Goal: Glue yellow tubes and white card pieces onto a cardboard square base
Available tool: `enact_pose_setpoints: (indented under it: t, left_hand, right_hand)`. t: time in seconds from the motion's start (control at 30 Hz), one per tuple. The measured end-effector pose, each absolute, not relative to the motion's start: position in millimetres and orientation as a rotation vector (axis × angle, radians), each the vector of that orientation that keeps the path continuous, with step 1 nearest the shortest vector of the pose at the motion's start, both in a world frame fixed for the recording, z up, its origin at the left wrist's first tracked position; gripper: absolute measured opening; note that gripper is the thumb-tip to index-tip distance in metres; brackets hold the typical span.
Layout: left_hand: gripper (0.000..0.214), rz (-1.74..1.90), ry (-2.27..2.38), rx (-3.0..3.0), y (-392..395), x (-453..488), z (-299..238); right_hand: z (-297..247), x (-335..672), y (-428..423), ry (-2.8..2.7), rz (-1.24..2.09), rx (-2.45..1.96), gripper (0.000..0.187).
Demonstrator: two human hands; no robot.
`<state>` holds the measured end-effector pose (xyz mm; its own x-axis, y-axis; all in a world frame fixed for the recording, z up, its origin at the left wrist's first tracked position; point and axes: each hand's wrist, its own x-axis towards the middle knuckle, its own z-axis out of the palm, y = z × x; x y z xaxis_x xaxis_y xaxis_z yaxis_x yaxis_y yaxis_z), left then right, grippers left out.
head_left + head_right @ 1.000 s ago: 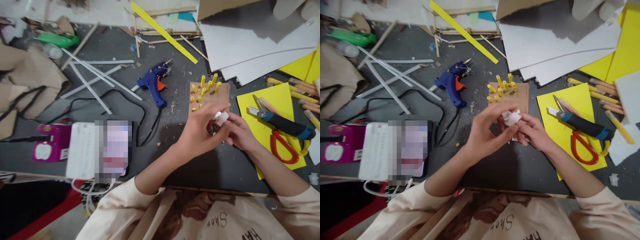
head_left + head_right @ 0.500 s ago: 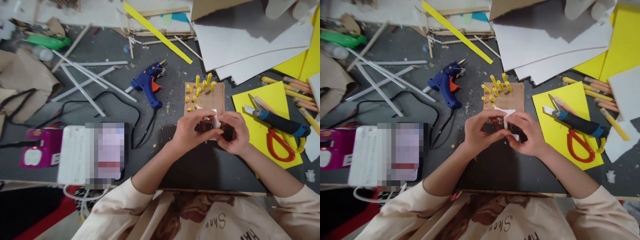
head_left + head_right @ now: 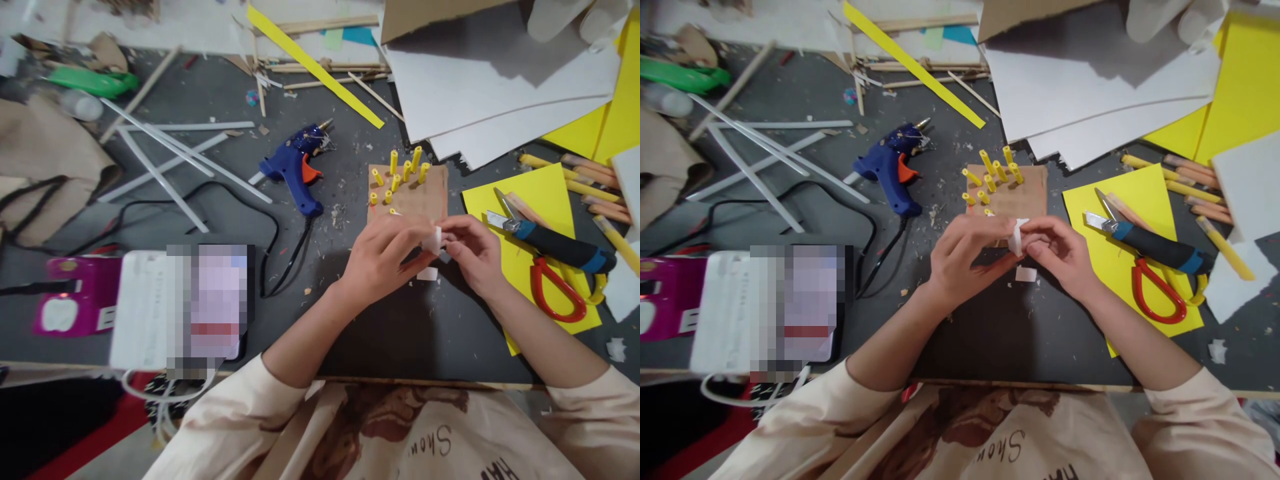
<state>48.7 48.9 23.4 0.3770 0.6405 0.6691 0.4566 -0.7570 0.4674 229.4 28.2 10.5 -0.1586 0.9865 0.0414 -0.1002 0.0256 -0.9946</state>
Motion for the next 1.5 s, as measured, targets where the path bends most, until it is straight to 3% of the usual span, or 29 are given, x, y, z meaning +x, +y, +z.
enact_pose_setpoints:
  t: [0.27, 0.43, 0.57, 0.6, 0.7, 0.77, 0.97, 1.1, 1.37, 1.43, 1.5]
  left_hand:
    - [0.028, 1.261, 0.942, 2.459, 46.7, 50.6, 20.2]
    - [0.042, 1.421, 0.878, 2.260, 52.0, 41.0, 26.9]
    - [0.013, 1.851, 1.494, 2.017, 76.2, -1.2, 35.6]
    - [0.007, 1.751, 1.672, 1.979, 83.8, -15.1, 35.2]
    - [0.021, 1.283, 2.064, 1.894, 102.5, -50.0, 24.7]
    - [0.029, 1.246, 2.203, 1.826, 109.0, -60.6, 13.2]
    - [0.054, 1.008, 2.259, 1.647, 110.8, -53.4, -8.8]
    - [0.062, 1.095, 2.294, 1.585, 113.1, -54.4, -11.9]
    - [0.058, 1.727, 1.741, 1.397, 123.2, -55.3, -12.9]
    - [0.058, 1.669, 1.608, 1.301, 119.5, -55.4, -6.1]
    - [0.045, 1.458, 1.515, 1.208, 112.1, -54.4, 4.6]
  right_hand:
    - [9.7, 231.2, 36.3, -1.100, 1.636, -0.950, 0.017]
    - [13.1, 230.0, 41.3, -0.944, 1.705, -0.953, 0.033]
    - [14.1, 231.7, 43.4, -0.883, 1.725, -0.984, 0.037]
    - [14.1, 232.2, 43.7, -0.877, 1.725, -0.982, 0.036]
    - [15.0, 232.5, 44.8, -0.872, 1.712, -0.972, 0.033]
    - [16.6, 232.0, 45.9, -0.862, 1.688, -0.999, 0.035]
    - [21.4, 232.3, 48.0, -0.812, 1.654, -1.068, 0.043]
    - [20.8, 233.0, 48.2, -0.815, 1.675, -1.019, 0.040]
    - [17.6, 232.8, 49.0, -0.837, 1.663, -1.039, 0.045]
    - [16.4, 233.7, 48.9, -0.853, 1.658, -1.034, 0.043]
    - [15.5, 234.0, 49.1, -0.854, 1.651, -1.038, 0.043]
